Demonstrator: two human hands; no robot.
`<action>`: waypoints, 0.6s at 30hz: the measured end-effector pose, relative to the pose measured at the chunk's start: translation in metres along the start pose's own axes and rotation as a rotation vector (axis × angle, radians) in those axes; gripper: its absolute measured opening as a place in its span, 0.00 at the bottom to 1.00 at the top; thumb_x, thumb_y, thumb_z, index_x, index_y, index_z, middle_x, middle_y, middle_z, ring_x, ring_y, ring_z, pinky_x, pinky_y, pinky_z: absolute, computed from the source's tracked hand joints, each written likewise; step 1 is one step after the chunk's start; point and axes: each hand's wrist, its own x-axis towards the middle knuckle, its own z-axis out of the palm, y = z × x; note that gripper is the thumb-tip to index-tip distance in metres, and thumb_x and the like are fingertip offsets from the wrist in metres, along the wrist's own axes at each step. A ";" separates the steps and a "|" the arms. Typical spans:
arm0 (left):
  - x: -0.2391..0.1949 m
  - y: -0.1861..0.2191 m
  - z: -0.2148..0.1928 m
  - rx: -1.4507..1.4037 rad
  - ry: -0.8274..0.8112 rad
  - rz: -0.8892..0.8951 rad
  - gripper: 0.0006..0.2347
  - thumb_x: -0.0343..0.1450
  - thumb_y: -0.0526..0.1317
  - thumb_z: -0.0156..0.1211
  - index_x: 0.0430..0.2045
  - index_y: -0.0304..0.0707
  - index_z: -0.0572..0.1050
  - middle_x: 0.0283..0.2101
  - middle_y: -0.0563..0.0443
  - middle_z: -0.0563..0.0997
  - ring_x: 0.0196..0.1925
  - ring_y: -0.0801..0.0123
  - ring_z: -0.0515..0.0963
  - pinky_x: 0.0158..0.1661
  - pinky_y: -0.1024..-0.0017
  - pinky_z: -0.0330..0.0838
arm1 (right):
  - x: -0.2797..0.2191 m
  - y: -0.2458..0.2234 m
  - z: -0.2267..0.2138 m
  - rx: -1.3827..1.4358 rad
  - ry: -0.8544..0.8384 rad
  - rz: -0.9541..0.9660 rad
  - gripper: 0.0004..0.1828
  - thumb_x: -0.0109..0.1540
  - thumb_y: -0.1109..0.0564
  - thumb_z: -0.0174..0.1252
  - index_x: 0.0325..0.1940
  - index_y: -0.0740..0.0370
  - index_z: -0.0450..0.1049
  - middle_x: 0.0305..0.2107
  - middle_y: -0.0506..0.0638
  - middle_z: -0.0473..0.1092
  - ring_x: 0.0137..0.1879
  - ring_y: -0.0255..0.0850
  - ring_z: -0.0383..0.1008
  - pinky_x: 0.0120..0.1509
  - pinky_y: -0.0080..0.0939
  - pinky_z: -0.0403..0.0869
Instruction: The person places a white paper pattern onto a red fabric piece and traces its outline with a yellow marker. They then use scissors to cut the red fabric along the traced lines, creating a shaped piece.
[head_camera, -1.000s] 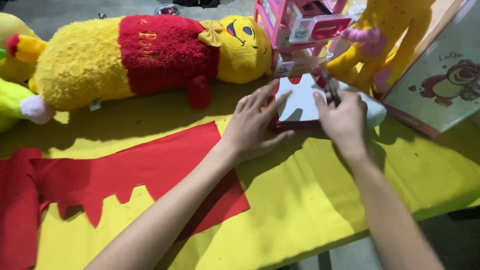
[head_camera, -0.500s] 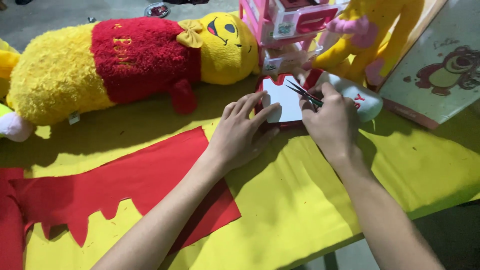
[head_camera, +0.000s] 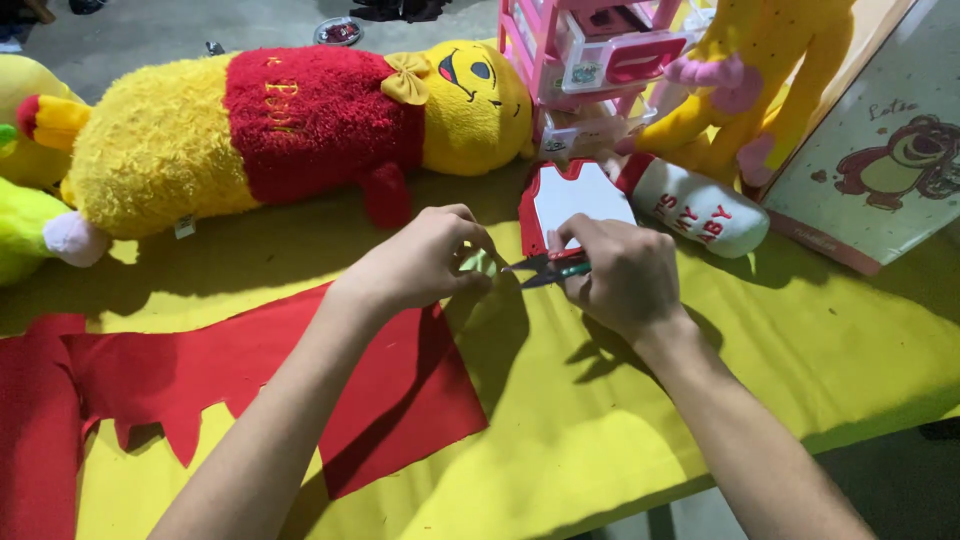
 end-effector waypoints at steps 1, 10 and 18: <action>0.000 -0.002 0.002 0.000 0.000 0.001 0.13 0.63 0.38 0.71 0.41 0.41 0.83 0.44 0.42 0.80 0.45 0.49 0.84 0.42 0.61 0.79 | -0.001 0.000 0.000 -0.001 0.000 0.000 0.10 0.55 0.50 0.71 0.28 0.44 0.74 0.17 0.40 0.74 0.29 0.40 0.80 0.37 0.42 0.78; 0.012 -0.011 0.017 -0.268 0.264 0.119 0.18 0.60 0.29 0.71 0.43 0.36 0.77 0.36 0.42 0.83 0.39 0.53 0.86 0.41 0.61 0.79 | 0.003 -0.001 -0.011 0.223 0.043 -0.040 0.05 0.59 0.53 0.65 0.32 0.45 0.75 0.13 0.44 0.68 0.27 0.44 0.77 0.36 0.42 0.76; 0.081 0.039 0.045 -0.512 0.570 0.168 0.10 0.63 0.41 0.75 0.36 0.54 0.83 0.34 0.56 0.87 0.42 0.64 0.88 0.41 0.70 0.83 | 0.006 0.025 -0.006 0.283 0.227 0.120 0.02 0.65 0.55 0.63 0.38 0.48 0.76 0.17 0.55 0.69 0.33 0.58 0.77 0.36 0.54 0.74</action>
